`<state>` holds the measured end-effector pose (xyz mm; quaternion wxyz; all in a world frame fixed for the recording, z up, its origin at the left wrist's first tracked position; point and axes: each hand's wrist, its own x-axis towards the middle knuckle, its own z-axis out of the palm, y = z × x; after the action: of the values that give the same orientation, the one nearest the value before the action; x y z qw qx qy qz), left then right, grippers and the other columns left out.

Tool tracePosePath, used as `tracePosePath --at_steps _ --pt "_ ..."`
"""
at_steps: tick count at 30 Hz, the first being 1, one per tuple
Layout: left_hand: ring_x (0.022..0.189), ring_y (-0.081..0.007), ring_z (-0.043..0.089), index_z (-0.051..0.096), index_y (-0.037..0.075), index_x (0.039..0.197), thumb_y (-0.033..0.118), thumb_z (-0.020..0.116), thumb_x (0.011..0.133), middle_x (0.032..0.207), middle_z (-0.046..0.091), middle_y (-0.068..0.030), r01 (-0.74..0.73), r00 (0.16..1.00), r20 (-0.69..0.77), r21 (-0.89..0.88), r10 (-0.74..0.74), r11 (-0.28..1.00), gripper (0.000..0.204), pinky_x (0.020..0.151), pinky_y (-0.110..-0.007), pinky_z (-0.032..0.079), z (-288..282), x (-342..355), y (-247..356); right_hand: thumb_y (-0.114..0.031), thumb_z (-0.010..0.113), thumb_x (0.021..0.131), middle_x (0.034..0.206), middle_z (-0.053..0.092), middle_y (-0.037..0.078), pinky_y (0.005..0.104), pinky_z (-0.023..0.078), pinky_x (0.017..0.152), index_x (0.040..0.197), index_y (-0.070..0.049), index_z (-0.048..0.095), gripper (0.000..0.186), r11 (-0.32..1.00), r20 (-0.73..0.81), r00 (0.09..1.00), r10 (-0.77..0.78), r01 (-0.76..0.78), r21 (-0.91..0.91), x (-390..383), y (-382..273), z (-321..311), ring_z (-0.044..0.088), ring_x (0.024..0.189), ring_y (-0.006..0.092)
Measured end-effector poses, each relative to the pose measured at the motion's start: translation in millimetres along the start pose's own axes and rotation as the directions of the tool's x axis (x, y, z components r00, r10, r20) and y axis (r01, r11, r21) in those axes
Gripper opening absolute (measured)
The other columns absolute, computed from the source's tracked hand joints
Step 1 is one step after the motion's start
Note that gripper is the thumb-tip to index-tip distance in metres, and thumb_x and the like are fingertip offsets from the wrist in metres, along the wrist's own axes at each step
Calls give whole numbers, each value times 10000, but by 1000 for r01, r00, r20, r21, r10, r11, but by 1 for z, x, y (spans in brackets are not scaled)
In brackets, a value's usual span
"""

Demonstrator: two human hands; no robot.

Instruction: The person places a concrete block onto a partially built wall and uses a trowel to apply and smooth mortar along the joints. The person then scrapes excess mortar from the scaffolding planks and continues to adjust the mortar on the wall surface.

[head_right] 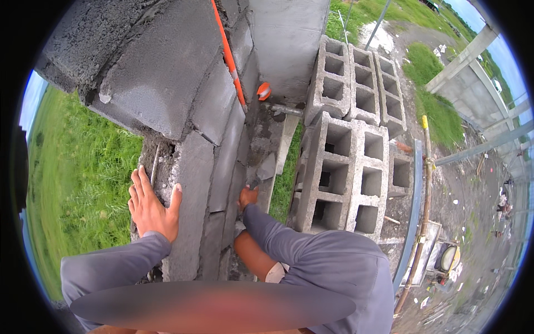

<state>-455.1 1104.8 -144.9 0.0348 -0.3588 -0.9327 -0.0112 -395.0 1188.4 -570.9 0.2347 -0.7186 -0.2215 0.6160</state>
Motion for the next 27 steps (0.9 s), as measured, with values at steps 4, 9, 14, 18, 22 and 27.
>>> tracePosePath --at_steps 4,9,14,18,22,27 --pt "1435 -450 264 181 -10 1548 562 546 906 1575 238 -274 -2 1000 5 19 2 1000 934 1165 -528 205 -2 2 2 -354 513 1002 1139 632 199 447 529 492 1533 -128 324 607 983 38 991 128 -122 -140 -1 -2 -7 657 759 301" --pt "1397 -472 306 199 -37 1529 567 572 885 1549 267 -288 -27 999 -18 10 27 1000 959 1154 -533 221 5 4 -3 -385 488 1004 1103 654 201 431 519 462 1513 -180 383 559 998 54 998 25 -22 -55 8 17 -10 651 698 313" --pt "1388 -479 322 219 -41 1520 562 611 865 1529 294 -304 -83 995 -44 13 84 996 973 1144 -536 238 12 5 -8 -336 524 981 1107 665 252 462 551 712 1452 -69 458 545 939 -67 979 -190 162 -304 41 25 2 668 876 396" --pt "1400 -491 315 237 -30 1519 553 641 850 1525 294 -319 -84 996 -26 13 85 996 975 1155 -523 234 11 7 -8 -293 569 959 1205 617 314 436 484 939 1389 21 501 536 952 -40 969 -243 231 -200 63 2 -1 594 1101 468" --pt "1400 -510 306 231 -22 1523 545 652 845 1526 293 -320 -95 995 -12 -3 95 995 979 1158 -526 228 9 9 -6 -313 560 979 928 671 207 439 532 624 1389 -47 526 490 962 40 994 -104 111 -249 45 0 -19 657 714 325" --pt "1397 -514 308 230 -26 1521 543 656 842 1522 293 -328 -96 995 -16 -20 96 995 983 1160 -526 225 9 9 -8 -345 536 1004 671 541 58 341 369 357 1430 -130 480 480 997 267 963 38 -53 48 55 -15 -10 475 426 156"
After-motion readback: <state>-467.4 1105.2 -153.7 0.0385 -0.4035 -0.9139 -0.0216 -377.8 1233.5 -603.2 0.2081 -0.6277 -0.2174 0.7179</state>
